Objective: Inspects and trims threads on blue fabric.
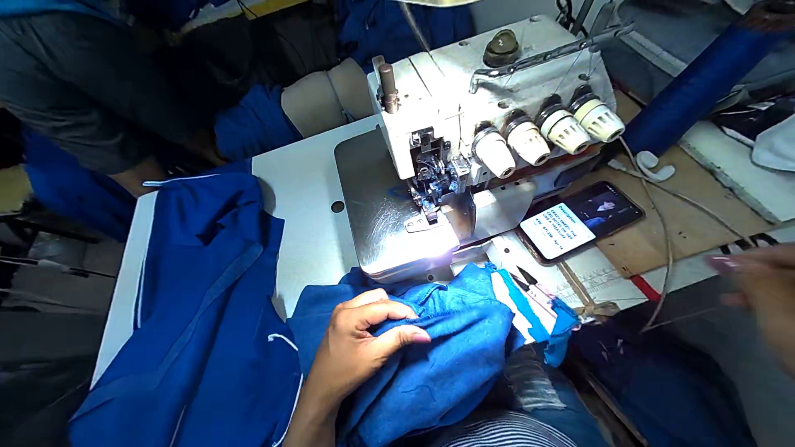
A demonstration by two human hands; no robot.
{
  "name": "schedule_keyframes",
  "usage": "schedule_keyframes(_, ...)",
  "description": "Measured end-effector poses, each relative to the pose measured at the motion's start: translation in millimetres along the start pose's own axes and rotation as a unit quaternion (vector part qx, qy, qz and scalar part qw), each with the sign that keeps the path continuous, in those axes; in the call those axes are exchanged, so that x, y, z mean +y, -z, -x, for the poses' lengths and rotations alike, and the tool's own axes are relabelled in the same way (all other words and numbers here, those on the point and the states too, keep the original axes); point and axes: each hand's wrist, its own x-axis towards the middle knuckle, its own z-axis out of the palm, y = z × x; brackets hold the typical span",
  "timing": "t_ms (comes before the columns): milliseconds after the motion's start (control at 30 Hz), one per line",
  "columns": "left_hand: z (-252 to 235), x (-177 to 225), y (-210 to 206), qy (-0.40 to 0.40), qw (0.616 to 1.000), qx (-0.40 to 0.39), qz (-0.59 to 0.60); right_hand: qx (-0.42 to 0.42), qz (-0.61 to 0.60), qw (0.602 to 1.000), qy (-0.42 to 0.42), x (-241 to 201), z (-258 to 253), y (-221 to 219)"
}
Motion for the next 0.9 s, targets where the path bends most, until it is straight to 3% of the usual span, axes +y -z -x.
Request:
schedule_keyframes(100,-7,10,-6,-0.046,0.998,-0.017,-0.047,-0.078,-0.071,0.982,0.157,-50,1,-41)
schedule_keyframes(233,-10,27,-13,-0.049,0.994,-0.032,-0.092,-0.209,-0.217,0.919,0.255,-90,1,-111)
schedule_keyframes(367,-9,23,-31,0.010,1.000,-0.006,-0.029,-0.270,-0.299,0.891,0.211,-98,0,-131)
schedule_keyframes(433,-11,20,-37,0.001,1.000,-0.003,-0.010,-0.292,-0.326,0.884,0.165,-97,1,-126)
schedule_keyframes(567,-20,28,-38,-0.024,0.997,-0.069,0.025,-0.355,-0.382,0.839,0.155,-82,-6,-112)
schedule_keyframes(633,-23,28,-40,-0.027,0.991,-0.120,0.045,-0.311,-0.353,0.864,0.178,-77,-9,-105)
schedule_keyframes(733,-27,17,-41,-0.053,0.981,-0.179,0.044,-0.161,-0.293,0.929,0.157,-72,-13,-99)
schedule_keyframes(833,-28,6,-48,-0.013,0.983,-0.166,0.072,-0.038,-0.146,0.981,0.122,-63,-15,-87)
schedule_keyframes(900,-29,5,-52,0.008,0.986,-0.144,0.085,-0.070,-0.002,0.992,0.102,-54,-4,-82)
